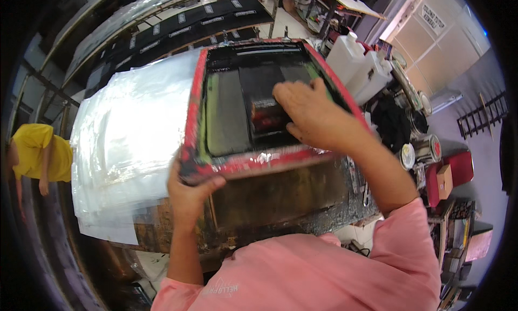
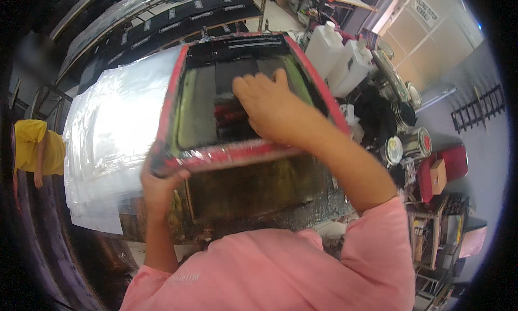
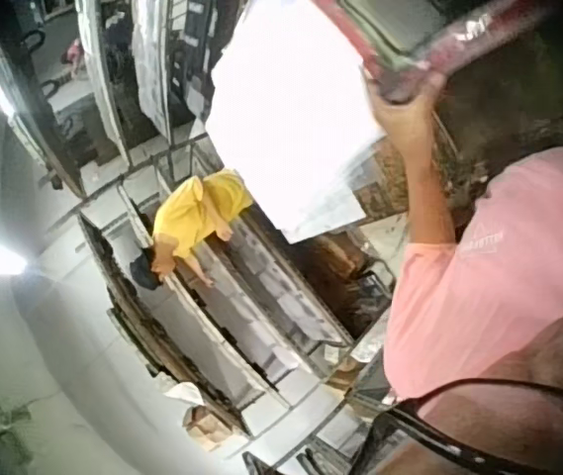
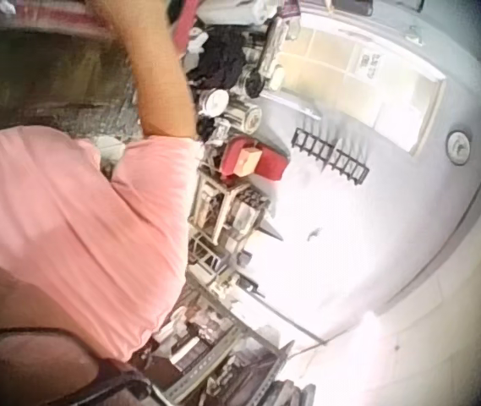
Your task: The person performs screen printing on plastic sheets, using a squeegee to spread ink across a screen and then lifting the frame to reveal the printed design.
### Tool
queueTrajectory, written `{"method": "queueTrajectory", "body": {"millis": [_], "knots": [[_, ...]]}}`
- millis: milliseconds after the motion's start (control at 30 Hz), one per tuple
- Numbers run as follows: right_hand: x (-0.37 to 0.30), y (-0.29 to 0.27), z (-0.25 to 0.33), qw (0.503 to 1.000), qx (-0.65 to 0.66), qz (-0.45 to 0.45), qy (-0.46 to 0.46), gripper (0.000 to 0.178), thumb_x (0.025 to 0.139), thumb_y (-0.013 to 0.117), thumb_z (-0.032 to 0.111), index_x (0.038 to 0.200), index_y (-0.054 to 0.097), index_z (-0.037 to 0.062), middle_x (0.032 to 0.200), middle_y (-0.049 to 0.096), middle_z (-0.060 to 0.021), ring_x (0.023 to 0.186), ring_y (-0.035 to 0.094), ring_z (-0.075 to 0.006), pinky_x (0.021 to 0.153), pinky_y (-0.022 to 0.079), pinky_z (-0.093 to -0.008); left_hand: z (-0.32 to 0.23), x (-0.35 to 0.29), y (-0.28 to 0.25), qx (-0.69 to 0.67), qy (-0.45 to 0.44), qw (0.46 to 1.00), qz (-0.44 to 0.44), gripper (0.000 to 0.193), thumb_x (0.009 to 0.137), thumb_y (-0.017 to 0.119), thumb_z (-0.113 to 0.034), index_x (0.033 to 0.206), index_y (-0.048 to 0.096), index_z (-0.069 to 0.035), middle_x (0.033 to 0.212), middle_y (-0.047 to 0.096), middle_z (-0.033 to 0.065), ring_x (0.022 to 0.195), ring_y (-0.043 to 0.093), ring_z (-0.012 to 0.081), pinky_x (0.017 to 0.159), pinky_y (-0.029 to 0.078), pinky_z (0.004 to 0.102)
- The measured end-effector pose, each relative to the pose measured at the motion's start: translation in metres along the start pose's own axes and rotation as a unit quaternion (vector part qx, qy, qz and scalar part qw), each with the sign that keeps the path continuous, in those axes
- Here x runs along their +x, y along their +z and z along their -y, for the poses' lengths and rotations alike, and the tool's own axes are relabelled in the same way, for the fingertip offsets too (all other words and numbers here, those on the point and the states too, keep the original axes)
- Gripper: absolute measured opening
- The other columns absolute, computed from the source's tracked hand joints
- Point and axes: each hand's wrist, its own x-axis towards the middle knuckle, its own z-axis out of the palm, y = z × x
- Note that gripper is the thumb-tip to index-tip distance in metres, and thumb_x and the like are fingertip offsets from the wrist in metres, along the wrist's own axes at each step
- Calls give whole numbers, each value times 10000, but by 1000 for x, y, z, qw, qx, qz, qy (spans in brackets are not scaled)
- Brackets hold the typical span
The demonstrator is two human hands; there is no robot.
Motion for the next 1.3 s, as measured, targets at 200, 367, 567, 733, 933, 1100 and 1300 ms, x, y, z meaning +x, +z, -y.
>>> {"method": "queueTrajectory", "body": {"millis": [200,367,567,733,933,1100,1300], "knots": [[104,137,-83,969,-95,-212,78,449,800,710,23,1205,522,66,1107,588,-110,1119,594,-312,964,372,-542,92,-15,-10,329,106,938,-18,896,491,1065,-323,1252,731,11,1101,663,160,1041,648,341,932,528,441],[167,175,-113,968,-108,-216,61,278,857,634,20,1108,537,91,1041,588,-73,1067,613,-290,957,381,-529,105,-14,-14,405,171,898,-17,1104,487,1022,-513,1400,681,5,862,525,90,810,548,276,742,475,418],[145,177,-85,973,-137,-166,80,226,901,606,37,1113,562,100,1056,607,-61,1055,631,-272,937,412,-547,108,-16,-16,421,143,896,-4,1078,494,1011,-519,1382,689,0,856,525,98,818,557,285,750,476,424],[66,153,-24,983,-115,-128,71,230,895,608,41,1115,566,90,1035,590,-65,1039,611,-268,969,403,-528,102,-17,-13,419,166,892,-15,1062,503,1018,-486,1396,679,-23,906,558,108,857,579,314,790,494,439],[-31,126,62,994,-51,-45,90,232,871,624,39,1087,561,97,1028,570,-77,1039,592,-278,981,388,-523,109,-16,-15,381,165,909,-22,1021,516,1038,-437,1386,689,-32,951,615,110,914,613,320,831,518,435],[-37,83,66,993,15,-63,94,333,875,752,254,1089,562,83,1047,567,-90,1080,582,-318,998,363,-565,99,-19,-16,304,190,933,-38,975,587,1047,-350,1420,663,-18,1062,681,87,969,667,258,886,545,396],[-23,-5,63,965,-50,-237,103,482,816,782,457,1084,612,94,1031,592,-98,1043,583,-329,977,365,-596,8,-3,32,-163,169,970,-62,963,822,946,-118,1592,397,63,1415,619,130,1256,617,224,1095,495,386]]}}
